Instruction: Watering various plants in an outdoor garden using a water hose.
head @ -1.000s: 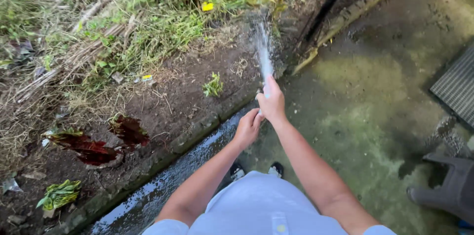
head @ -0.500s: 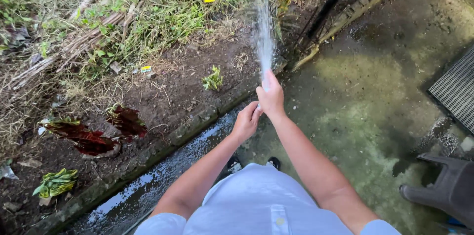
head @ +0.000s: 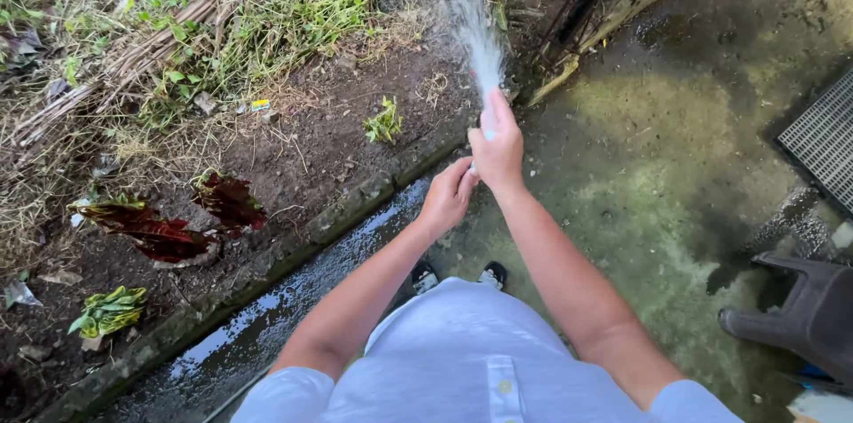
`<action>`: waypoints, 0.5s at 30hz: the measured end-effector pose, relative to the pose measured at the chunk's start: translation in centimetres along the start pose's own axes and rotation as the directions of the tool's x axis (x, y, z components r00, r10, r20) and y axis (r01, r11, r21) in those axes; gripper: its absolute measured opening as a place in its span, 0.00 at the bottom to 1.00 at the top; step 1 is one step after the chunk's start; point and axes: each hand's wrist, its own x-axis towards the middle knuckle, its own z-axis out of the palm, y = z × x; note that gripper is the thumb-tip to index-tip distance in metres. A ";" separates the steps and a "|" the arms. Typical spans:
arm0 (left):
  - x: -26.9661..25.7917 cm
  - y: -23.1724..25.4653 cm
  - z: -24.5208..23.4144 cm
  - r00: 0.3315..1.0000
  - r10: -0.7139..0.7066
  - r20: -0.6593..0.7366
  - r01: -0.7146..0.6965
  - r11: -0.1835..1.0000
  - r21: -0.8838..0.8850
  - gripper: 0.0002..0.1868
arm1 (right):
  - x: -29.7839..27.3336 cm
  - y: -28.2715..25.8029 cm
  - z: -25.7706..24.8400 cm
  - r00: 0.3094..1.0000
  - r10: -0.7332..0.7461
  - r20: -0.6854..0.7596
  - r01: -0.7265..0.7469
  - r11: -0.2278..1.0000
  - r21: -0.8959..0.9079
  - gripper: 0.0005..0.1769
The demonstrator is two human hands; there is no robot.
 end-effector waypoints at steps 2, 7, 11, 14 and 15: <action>0.2 0.4 -0.4 1.000 0.027 -0.010 -0.027 0.999 0.027 0.15 | 0.2 -1.3 0.0 1.000 -0.006 -0.005 0.006 1.000 0.017 0.39; 0.0 -0.9 -0.4 0.996 0.088 -0.027 -0.087 0.995 0.056 0.14 | -0.3 -0.6 0.3 1.000 0.012 -0.010 -0.012 0.999 0.044 0.38; -0.9 -3.0 -0.2 0.999 0.051 0.007 -0.052 0.998 0.023 0.14 | -1.4 2.5 1.3 0.998 0.063 0.005 -0.063 0.998 0.010 0.38; -1.9 -4.5 0.3 0.998 -0.037 0.046 0.037 0.999 0.002 0.15 | -2.5 4.7 2.2 0.991 0.132 0.004 -0.132 0.991 -0.009 0.38; -2.1 -5.0 0.5 0.994 -0.087 0.062 0.087 0.996 -0.003 0.15 | -2.7 5.4 2.5 0.985 0.173 0.001 -0.173 0.985 -0.021 0.38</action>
